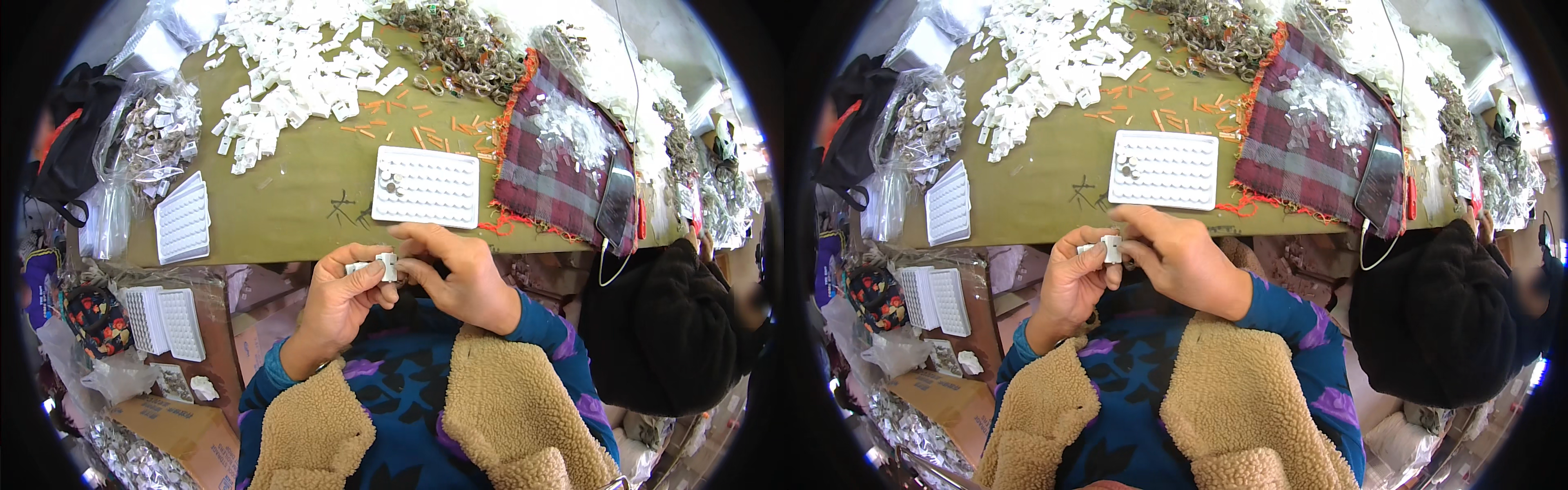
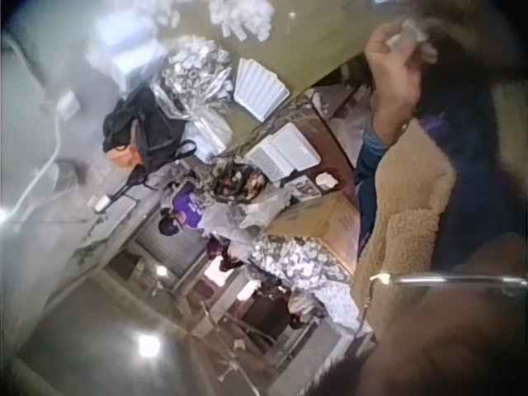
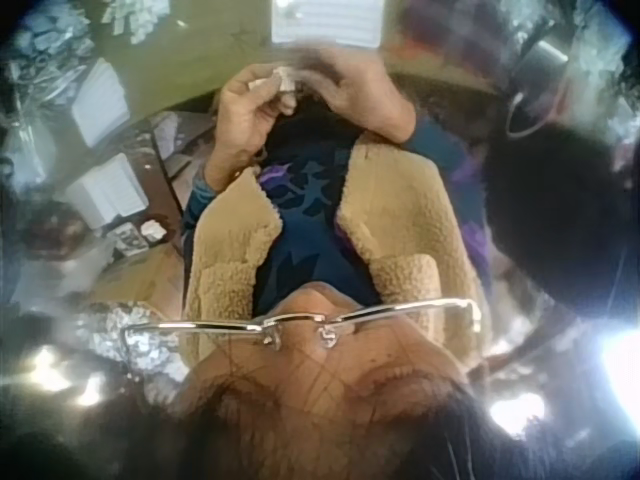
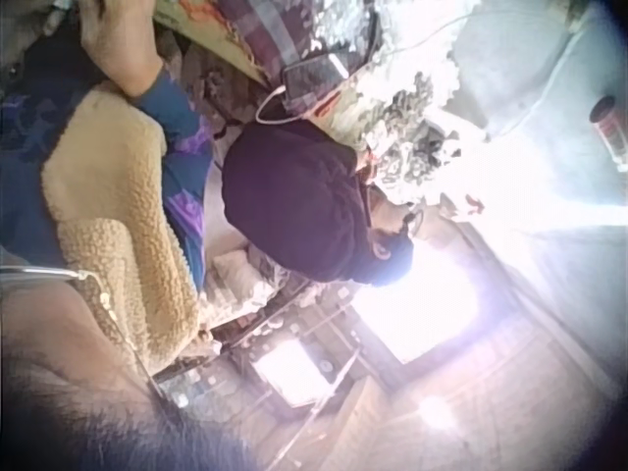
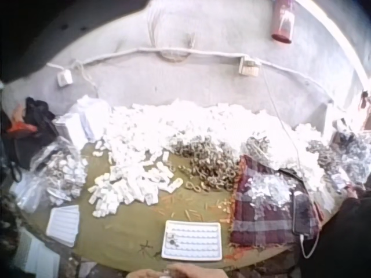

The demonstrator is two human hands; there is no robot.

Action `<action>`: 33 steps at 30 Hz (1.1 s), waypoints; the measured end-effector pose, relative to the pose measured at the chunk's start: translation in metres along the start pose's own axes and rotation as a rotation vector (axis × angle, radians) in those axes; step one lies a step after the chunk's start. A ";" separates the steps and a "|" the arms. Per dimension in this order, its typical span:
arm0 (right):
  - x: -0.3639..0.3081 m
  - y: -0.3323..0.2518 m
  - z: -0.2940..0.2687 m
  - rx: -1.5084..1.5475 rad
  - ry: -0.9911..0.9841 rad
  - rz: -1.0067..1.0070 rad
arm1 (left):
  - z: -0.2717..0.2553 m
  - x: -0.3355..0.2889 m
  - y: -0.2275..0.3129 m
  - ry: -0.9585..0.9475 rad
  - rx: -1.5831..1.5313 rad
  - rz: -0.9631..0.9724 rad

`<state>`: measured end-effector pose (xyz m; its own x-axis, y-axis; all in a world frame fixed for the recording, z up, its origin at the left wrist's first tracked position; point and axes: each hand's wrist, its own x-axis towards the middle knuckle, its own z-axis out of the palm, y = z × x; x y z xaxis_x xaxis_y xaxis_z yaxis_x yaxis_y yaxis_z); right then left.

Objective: The person repeatedly picks small white plastic housings and metal pins from a cluttered table, inserts the pins into the housings, and places the assembled units into a white tray. The process is continuous and repetitive throughout the clip.

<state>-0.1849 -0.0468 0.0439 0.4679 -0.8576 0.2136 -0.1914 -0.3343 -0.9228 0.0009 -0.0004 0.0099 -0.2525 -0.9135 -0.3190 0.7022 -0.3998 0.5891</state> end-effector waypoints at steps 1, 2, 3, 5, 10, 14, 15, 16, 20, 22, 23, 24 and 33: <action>-0.003 0.000 0.000 0.036 -0.003 0.027 | 0.001 0.000 0.001 0.006 -0.013 -0.003; -0.004 0.001 0.000 0.069 -0.005 0.053 | 0.002 0.000 0.002 0.000 -0.036 0.000; -0.006 0.002 -0.001 0.106 -0.006 0.092 | 0.003 0.000 0.002 0.014 -0.025 -0.004; -0.009 0.004 0.002 0.101 0.030 0.076 | 0.005 0.001 0.000 0.016 -0.032 -0.004; -0.012 0.010 0.008 -0.043 0.089 -0.035 | 0.002 0.001 -0.009 0.045 0.001 -0.005; -0.006 0.011 0.017 -0.010 0.093 0.015 | -0.002 0.003 -0.009 0.099 -0.003 0.017; -0.005 0.012 0.018 0.043 0.093 0.084 | -0.003 0.003 -0.009 0.103 -0.016 0.010; -0.004 0.013 0.020 0.048 0.093 0.068 | -0.005 0.003 -0.007 0.085 -0.018 0.015; -0.004 0.027 0.031 0.127 0.109 0.094 | -0.014 0.003 -0.010 0.078 -0.005 0.049; -0.006 0.033 0.034 0.249 0.144 0.180 | -0.015 0.003 -0.014 0.064 -0.002 0.080; -0.007 0.034 0.035 0.297 0.139 0.184 | -0.014 0.003 -0.014 0.104 0.023 0.082; -0.008 0.035 0.034 0.343 0.142 0.208 | -0.012 0.002 -0.014 0.118 0.029 0.079; -0.011 0.019 0.010 0.447 0.229 0.069 | 0.024 -0.014 0.087 0.142 0.441 0.605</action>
<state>-0.1855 -0.0398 0.0206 0.2565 -0.9522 0.1662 0.1965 -0.1169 -0.9735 0.0494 -0.0245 0.0832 0.2007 -0.9764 0.0792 0.3527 0.1475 0.9240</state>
